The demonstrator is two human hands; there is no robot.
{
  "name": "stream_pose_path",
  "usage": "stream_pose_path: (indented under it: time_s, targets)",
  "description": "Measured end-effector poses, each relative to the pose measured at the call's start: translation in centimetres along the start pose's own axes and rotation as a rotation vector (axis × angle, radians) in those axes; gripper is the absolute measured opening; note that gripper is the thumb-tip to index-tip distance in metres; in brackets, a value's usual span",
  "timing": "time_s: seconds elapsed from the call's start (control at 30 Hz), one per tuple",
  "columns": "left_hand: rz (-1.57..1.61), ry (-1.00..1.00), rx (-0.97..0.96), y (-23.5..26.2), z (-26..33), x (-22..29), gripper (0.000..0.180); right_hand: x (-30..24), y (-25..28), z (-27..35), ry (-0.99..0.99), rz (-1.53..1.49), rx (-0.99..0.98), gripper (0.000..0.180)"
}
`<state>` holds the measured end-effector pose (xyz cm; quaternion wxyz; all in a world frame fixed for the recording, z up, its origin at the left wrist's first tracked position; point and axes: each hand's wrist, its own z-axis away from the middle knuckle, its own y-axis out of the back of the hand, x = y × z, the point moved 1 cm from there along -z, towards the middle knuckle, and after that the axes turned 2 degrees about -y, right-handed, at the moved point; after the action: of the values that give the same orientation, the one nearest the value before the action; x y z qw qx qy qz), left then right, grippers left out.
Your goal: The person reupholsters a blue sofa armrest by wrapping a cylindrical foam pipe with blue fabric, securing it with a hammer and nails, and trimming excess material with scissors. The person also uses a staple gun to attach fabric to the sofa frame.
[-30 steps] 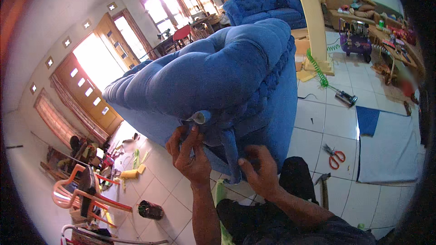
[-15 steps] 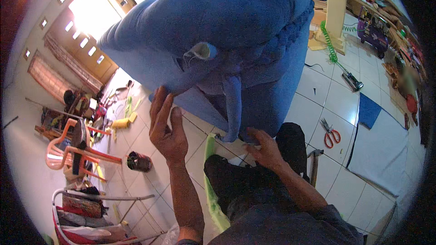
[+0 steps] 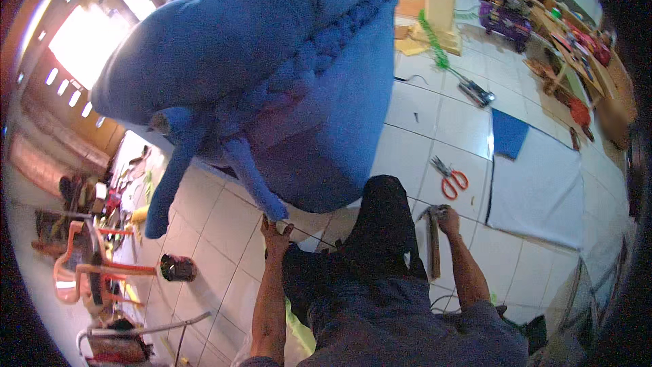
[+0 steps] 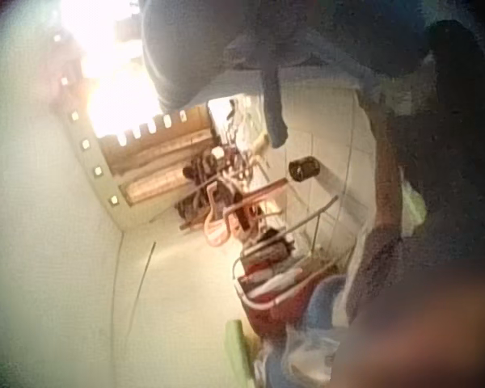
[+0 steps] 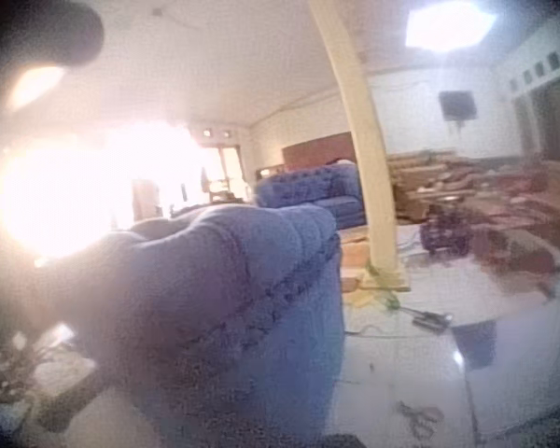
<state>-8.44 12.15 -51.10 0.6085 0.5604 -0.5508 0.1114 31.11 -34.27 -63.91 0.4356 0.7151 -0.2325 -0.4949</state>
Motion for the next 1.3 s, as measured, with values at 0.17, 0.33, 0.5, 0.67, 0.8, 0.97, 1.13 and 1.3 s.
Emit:
stream_pose_path:
  time_s: [0.17, 0.33, 0.5, 0.67, 0.8, 0.97, 1.13, 1.3]
  targets:
    - [0.024, 0.086, -0.253, 5.1, 2.0, -3.5, 0.055, 4.2, -2.1, -8.9, 0.262, -0.310, 0.138, 0.040]
    - [-0.303, 0.460, -0.111, 12.7, 10.1, -1.2, 0.051, 6.4, -5.6, -11.1, 0.041, -0.054, -0.082, 0.046]
    - [-0.637, 0.511, 0.051, 15.0, 17.0, 2.8, 0.036, 8.7, -9.5, -10.5, -0.083, -1.008, 0.163, 0.040]
    - [-0.591, 0.389, 0.104, 14.4, 18.8, 4.4, 0.046, 11.4, -12.0, -12.1, 0.088, -0.037, 0.178, 0.047]
    - [-0.508, 0.478, -0.032, 13.3, 18.6, 4.8, 0.059, 12.7, -12.9, -10.9, 0.079, 0.431, -0.030, 0.050]
    - [-0.563, 0.352, -0.163, 11.9, 13.5, 11.0, 0.083, 10.0, -11.2, -5.0, 0.233, 0.690, -0.035, 0.043]
    - [-0.244, -0.093, 0.038, 11.1, 4.7, 22.4, 0.104, 3.4, -4.9, 0.6, -0.359, -0.274, -0.157, 0.035]
    - [-0.069, -0.259, 0.189, 11.4, -0.5, 27.1, 0.093, -9.5, 5.5, 2.5, -0.152, -0.698, 0.127, 0.030]
